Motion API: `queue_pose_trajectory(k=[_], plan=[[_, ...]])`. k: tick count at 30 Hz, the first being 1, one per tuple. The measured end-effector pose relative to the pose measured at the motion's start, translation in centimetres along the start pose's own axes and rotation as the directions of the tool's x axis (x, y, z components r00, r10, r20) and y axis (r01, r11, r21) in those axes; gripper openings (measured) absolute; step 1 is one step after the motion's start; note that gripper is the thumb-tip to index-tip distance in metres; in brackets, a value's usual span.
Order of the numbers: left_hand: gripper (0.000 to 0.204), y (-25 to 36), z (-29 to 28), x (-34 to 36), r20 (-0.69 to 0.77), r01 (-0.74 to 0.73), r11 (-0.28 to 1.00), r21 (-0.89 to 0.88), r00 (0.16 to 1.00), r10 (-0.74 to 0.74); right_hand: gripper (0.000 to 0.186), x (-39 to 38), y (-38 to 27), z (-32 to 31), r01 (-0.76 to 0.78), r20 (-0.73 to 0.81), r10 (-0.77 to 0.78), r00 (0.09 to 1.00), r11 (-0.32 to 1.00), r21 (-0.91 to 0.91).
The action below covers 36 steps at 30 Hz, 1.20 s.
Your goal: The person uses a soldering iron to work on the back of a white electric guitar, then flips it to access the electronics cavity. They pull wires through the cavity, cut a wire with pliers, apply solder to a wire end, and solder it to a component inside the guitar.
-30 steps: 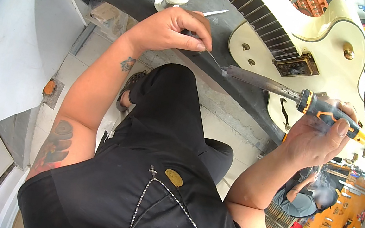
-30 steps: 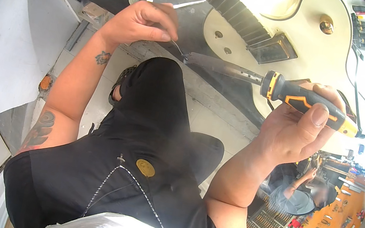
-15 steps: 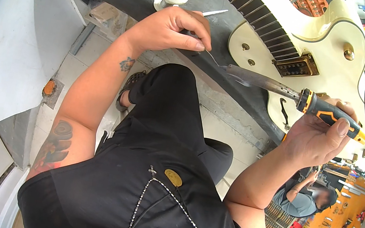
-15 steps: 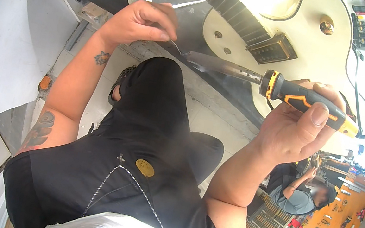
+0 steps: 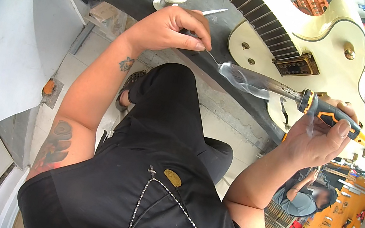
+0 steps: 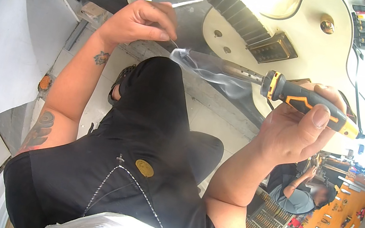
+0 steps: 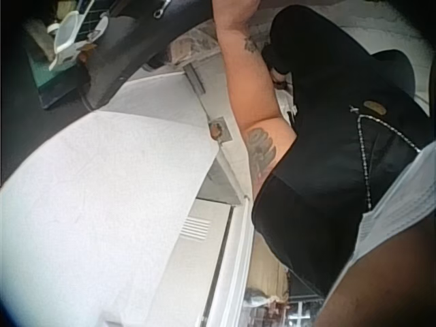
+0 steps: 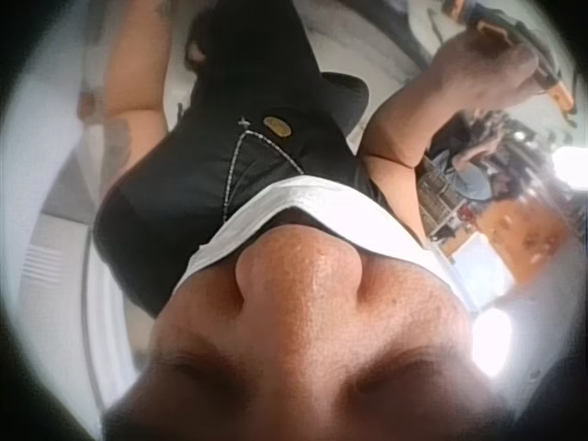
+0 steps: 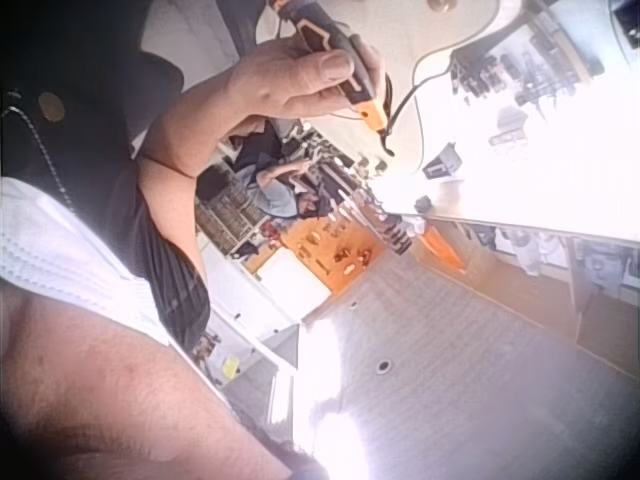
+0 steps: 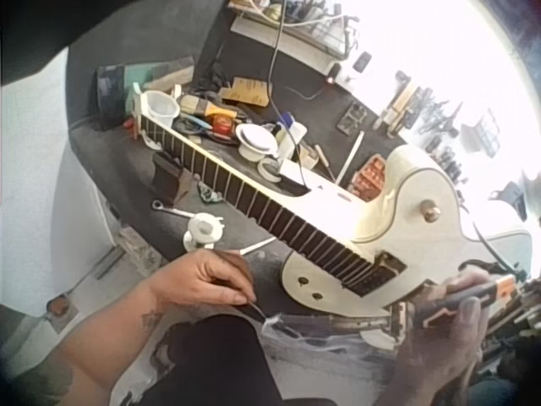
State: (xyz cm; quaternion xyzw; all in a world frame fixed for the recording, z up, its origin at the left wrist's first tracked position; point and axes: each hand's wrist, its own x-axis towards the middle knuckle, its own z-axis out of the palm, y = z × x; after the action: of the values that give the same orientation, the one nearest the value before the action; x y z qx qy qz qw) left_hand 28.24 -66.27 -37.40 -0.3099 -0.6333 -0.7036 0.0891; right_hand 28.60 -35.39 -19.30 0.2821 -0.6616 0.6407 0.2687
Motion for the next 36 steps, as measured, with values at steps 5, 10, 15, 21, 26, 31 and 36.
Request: queue_pose_trajectory(k=[5, 10, 15, 21, 26, 31, 36], plan=[[0.013, 0.1, -0.1, 0.0, 0.006, -0.005, 1.0, 0.006, 1.0, 0.005, 0.047, 0.1, 0.0, -0.3, -0.003, 0.029, 0.004, 1.0, 1.0, -0.014], [0.013, 0.4, 0.0, -0.1, 0.012, 0.032, 0.999, 0.009, 0.999, -0.032, 0.047, -0.1, 0.1, -0.2, -0.008, 0.025, 0.009, 1.0, 1.0, -0.008], [0.014, 0.4, 0.6, 0.2, -0.065, 0.083, 0.986, 0.142, 0.995, -0.075, 0.046, 0.8, -1.0, -1.2, -0.017, -0.038, 0.015, 0.999, 0.999, -0.043], [0.025, 0.8, 2.5, 0.9, -0.176, 0.204, 0.777, 0.596, 0.977, -0.122, 0.032, 3.8, -4.9, -2.6, -0.087, -0.06, 0.075, 0.995, 0.965, -0.247], [0.04, 5.6, 4.6, 0.8, -0.162, 0.208, 0.618, 0.758, 0.978, -0.13, 0.025, 4.9, -7.6, -5.4, -0.084, -0.012, 0.084, 0.996, 0.95, -0.302], [0.036, 16.0, 7.1, 5.1, -0.188, 0.134, 0.923, 0.361, 0.98, -0.069, 0.031, 7.0, -13.7, -6.4, -0.097, 0.39, 0.291, 0.874, 0.89, -0.445], [0.054, 23.9, 13.7, 12.0, -0.059, -0.004, 0.928, 0.373, 0.998, 0.028, 0.041, 6.0, -15.4, -3.7, 0.173, 0.4, 0.193, 0.896, 0.677, -0.715]])
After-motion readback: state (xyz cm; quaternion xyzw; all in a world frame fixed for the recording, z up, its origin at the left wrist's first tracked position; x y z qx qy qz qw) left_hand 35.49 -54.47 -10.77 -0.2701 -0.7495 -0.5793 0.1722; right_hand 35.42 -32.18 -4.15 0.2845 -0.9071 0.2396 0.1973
